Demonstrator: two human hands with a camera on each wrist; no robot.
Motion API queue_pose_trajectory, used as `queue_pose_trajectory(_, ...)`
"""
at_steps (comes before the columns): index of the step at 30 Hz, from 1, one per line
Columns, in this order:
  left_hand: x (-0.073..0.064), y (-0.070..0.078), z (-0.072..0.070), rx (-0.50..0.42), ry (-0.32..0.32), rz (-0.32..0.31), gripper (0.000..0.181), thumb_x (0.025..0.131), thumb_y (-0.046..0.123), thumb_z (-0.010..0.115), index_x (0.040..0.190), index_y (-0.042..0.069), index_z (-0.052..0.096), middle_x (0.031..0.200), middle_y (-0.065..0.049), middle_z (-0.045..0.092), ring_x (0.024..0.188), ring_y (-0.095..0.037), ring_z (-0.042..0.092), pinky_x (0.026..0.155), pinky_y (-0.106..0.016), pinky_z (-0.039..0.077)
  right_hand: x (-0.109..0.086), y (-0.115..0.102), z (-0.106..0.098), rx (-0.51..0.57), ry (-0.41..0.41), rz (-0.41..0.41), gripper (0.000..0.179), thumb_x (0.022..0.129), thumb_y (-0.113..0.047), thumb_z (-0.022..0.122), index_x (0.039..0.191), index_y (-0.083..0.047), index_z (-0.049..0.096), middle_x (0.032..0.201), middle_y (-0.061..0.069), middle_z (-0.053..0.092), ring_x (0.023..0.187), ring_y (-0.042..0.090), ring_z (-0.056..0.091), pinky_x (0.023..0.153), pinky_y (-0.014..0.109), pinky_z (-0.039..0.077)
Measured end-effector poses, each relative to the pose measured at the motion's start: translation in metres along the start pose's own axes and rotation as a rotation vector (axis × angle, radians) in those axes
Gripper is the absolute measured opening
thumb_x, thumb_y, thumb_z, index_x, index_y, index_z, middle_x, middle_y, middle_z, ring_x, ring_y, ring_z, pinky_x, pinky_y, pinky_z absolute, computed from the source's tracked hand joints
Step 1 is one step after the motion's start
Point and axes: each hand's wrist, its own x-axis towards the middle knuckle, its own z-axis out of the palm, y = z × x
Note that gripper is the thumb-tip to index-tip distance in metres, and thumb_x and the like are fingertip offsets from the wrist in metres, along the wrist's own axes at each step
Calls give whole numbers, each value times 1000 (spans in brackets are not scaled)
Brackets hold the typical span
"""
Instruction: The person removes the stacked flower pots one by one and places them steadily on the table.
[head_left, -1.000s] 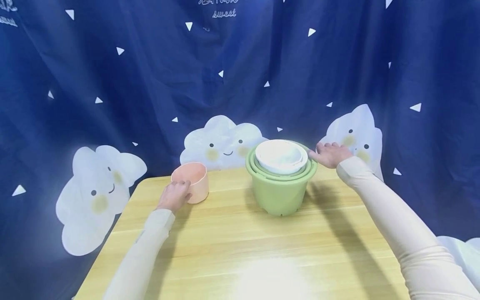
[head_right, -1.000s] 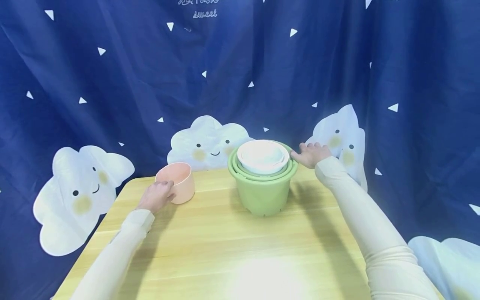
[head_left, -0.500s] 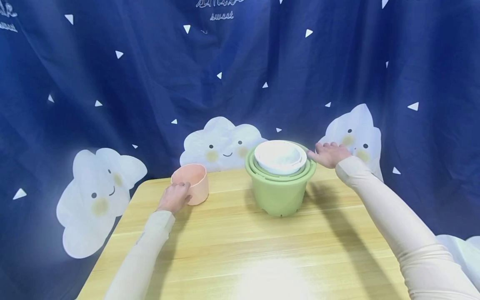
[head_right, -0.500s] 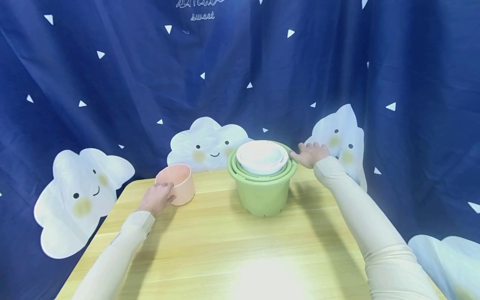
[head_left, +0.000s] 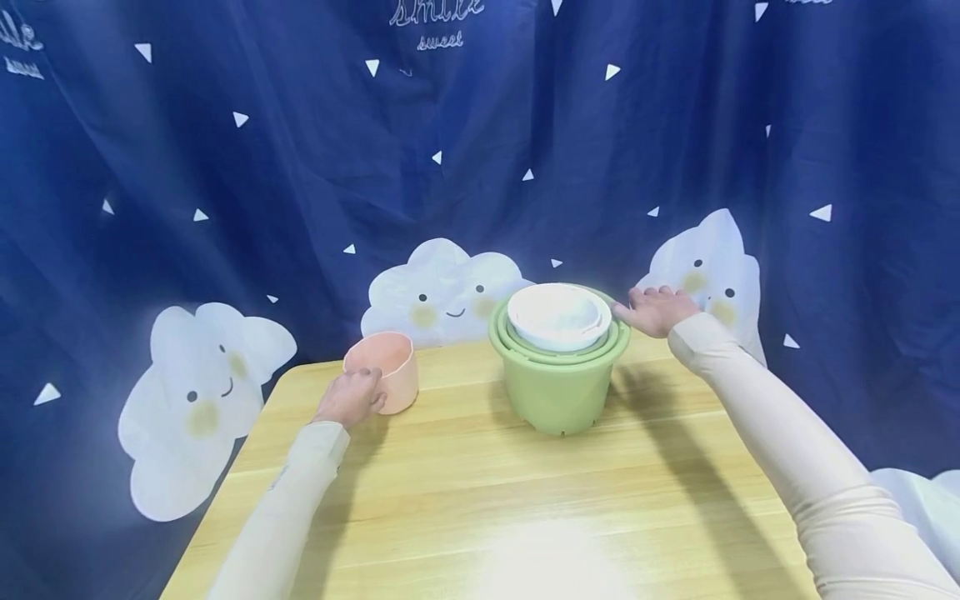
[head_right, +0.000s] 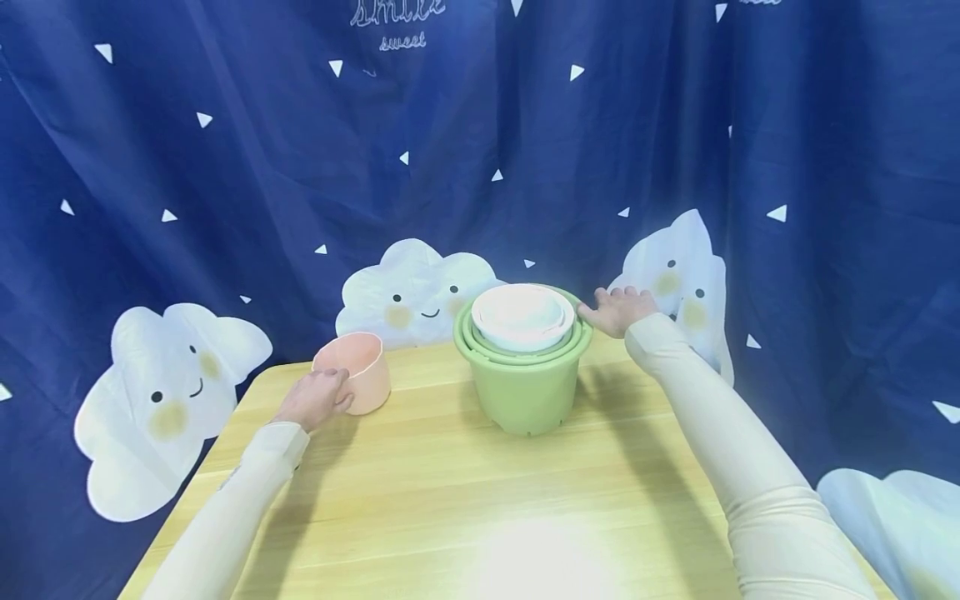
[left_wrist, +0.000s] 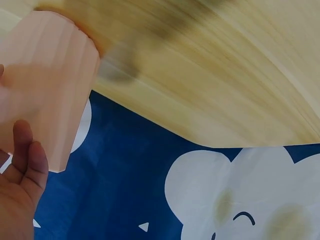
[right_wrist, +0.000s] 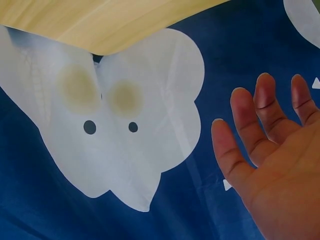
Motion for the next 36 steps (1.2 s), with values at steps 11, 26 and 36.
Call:
queue_pose_trajectory(11,-1,3,-2,9,-31,-19,21,87,16,74,86,4,56,74,-10,58,62,-32,61,55,-49,53,1,1,3,19,-2,-1,86,102,-65,22,149,4,42,148,34,49,136,57,43,109,73,34)
queue_pose_trajectory(26,3,6,-9,-18,-133,-76,44,94,49,69,102,7,59,91,-10,61,60,-29,57,56,-49,51,-1,3,2,30,-27,17,90,101,-66,19,155,4,35,156,35,40,143,58,35,116,74,26)
queue_pose_trajectory(36,30,16,-50,-94,-47,-152,64,97,68,54,122,9,63,117,-11,68,84,-38,69,69,-55,54,0,4,1,47,-20,23,91,101,-68,17,156,4,34,157,35,39,144,59,34,117,74,25)
